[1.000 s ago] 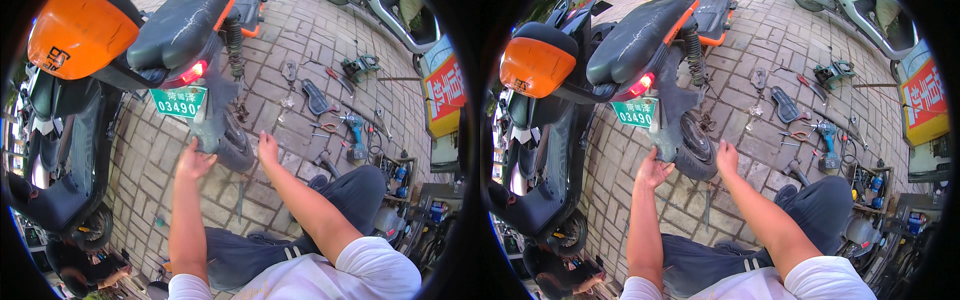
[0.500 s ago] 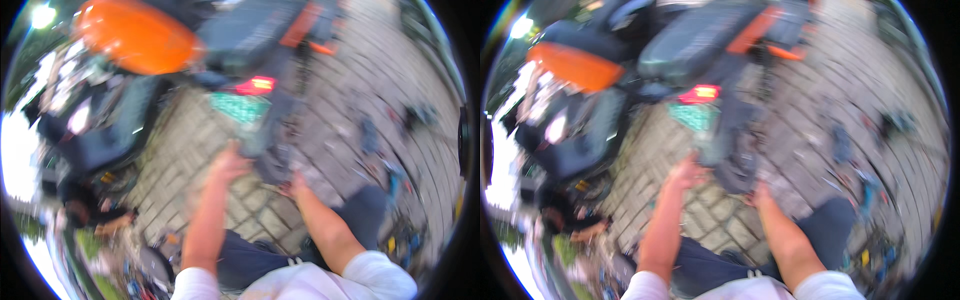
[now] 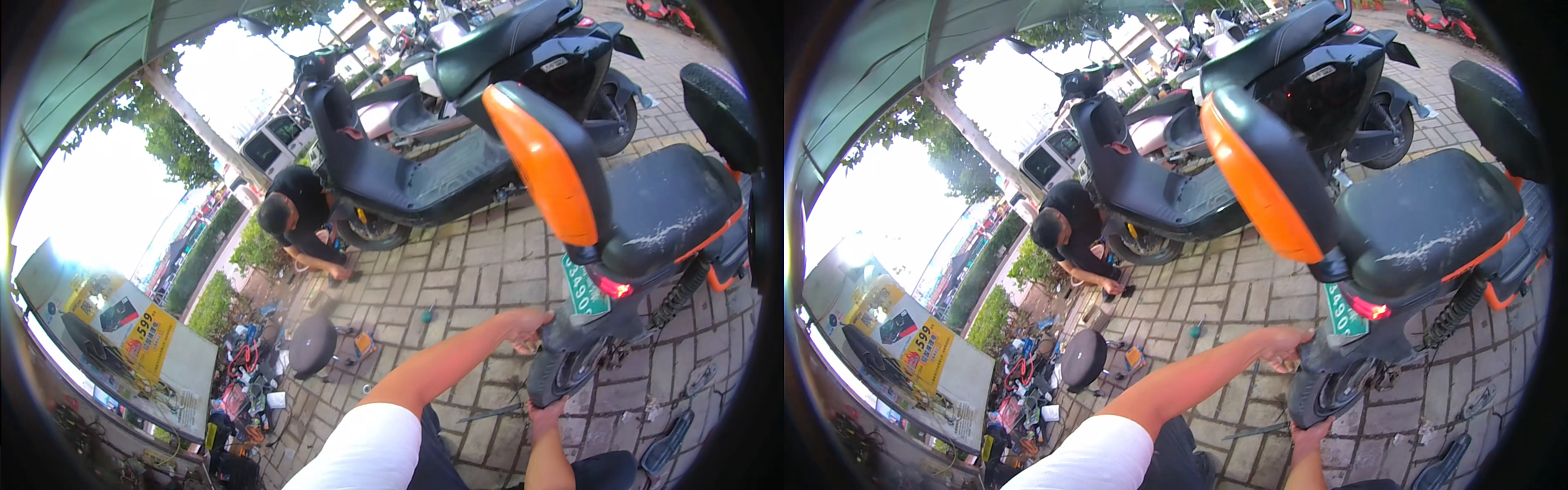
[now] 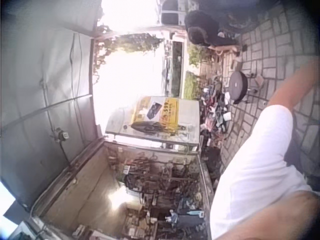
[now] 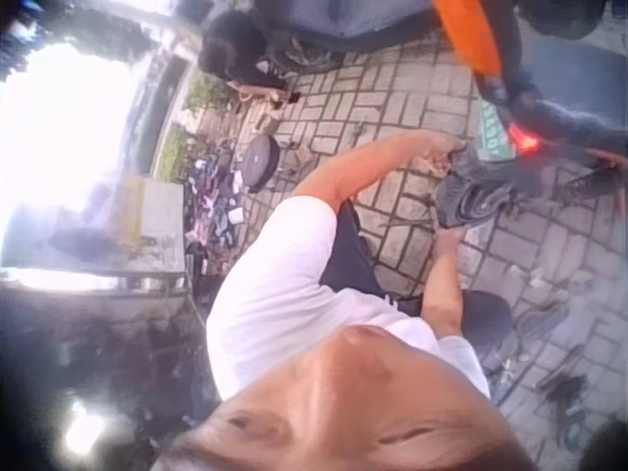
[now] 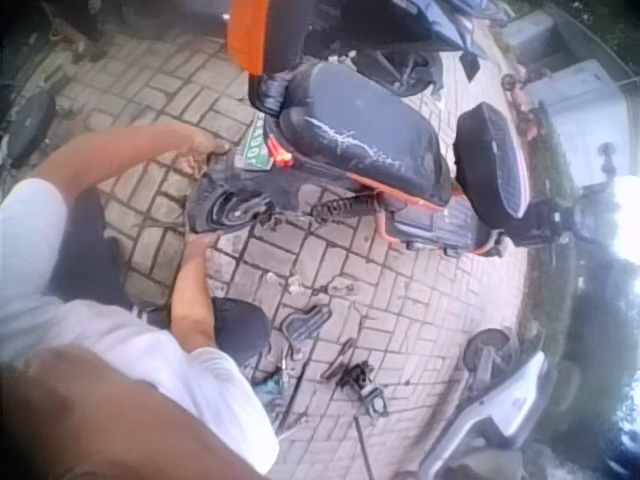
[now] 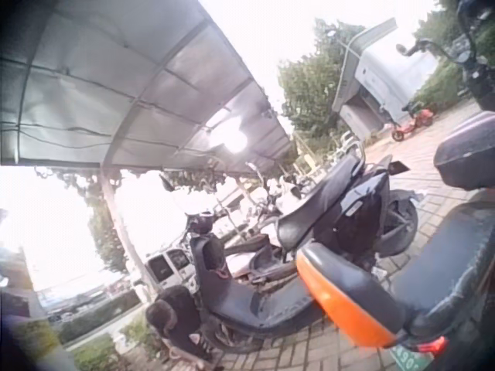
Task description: The person uses a hex key to tighten bolts on a scooter wheel hub, then attaches a mudguard and installs the wheel onto the scooter. The person secures the wheel with bolts and checks the fit.
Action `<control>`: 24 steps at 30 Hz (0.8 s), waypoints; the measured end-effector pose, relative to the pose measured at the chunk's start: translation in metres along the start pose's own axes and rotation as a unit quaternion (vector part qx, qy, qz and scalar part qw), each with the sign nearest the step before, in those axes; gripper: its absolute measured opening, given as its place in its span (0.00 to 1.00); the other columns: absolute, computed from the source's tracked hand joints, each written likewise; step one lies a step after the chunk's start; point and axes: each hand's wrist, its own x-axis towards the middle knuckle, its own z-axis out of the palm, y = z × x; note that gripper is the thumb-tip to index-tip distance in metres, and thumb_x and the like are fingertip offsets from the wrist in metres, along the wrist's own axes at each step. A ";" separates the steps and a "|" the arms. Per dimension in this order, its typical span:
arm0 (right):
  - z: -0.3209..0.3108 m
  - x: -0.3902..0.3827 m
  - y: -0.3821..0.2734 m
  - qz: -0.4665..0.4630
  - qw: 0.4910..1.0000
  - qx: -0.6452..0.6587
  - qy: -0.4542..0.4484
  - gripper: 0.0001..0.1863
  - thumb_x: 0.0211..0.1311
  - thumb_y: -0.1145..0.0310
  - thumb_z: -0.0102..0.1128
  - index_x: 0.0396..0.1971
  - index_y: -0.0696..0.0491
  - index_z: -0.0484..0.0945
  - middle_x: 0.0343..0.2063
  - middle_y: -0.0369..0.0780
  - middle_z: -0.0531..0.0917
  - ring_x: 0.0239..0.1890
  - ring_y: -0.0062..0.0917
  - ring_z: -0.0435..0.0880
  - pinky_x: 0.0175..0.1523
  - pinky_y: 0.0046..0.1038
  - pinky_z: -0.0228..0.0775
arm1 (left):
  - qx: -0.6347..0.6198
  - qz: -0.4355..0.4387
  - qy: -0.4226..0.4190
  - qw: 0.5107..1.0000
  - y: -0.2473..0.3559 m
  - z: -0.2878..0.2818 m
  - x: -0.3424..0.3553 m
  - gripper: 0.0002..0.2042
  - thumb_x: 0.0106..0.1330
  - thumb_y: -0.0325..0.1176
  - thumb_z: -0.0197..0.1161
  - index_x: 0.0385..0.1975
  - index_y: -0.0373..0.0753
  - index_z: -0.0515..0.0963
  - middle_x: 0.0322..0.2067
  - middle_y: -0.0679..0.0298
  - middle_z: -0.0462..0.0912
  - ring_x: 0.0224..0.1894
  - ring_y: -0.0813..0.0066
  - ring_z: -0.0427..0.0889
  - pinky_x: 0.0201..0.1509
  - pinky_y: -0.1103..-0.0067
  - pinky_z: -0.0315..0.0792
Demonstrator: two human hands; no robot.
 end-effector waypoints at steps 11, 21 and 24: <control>0.009 -0.008 -0.007 0.025 0.998 0.054 -0.012 0.39 0.63 0.28 0.33 0.62 0.40 0.70 0.59 0.35 0.76 0.59 0.39 0.75 0.56 0.50 0.70 | 0.064 0.062 0.170 0.981 -0.010 0.011 0.002 0.37 0.69 0.66 0.44 0.66 0.41 0.64 0.62 0.51 0.65 0.59 0.58 0.63 0.61 0.54 0.57; -0.004 -0.002 0.008 -0.008 0.999 0.030 -0.044 0.41 0.64 0.26 0.30 0.62 0.41 0.70 0.60 0.34 0.76 0.58 0.36 0.76 0.57 0.46 0.69 | 0.266 0.059 0.212 0.939 0.002 0.012 -0.023 0.35 0.69 0.66 0.44 0.62 0.44 0.72 0.62 0.56 0.73 0.64 0.63 0.69 0.65 0.64 0.61; 0.004 0.003 0.005 -0.022 0.999 0.018 -0.034 0.41 0.65 0.28 0.29 0.62 0.43 0.70 0.59 0.34 0.77 0.59 0.36 0.76 0.59 0.47 0.68 | 0.022 0.119 0.115 0.986 0.008 0.003 -0.001 0.34 0.70 0.64 0.44 0.65 0.44 0.67 0.62 0.60 0.72 0.62 0.64 0.72 0.64 0.62 0.64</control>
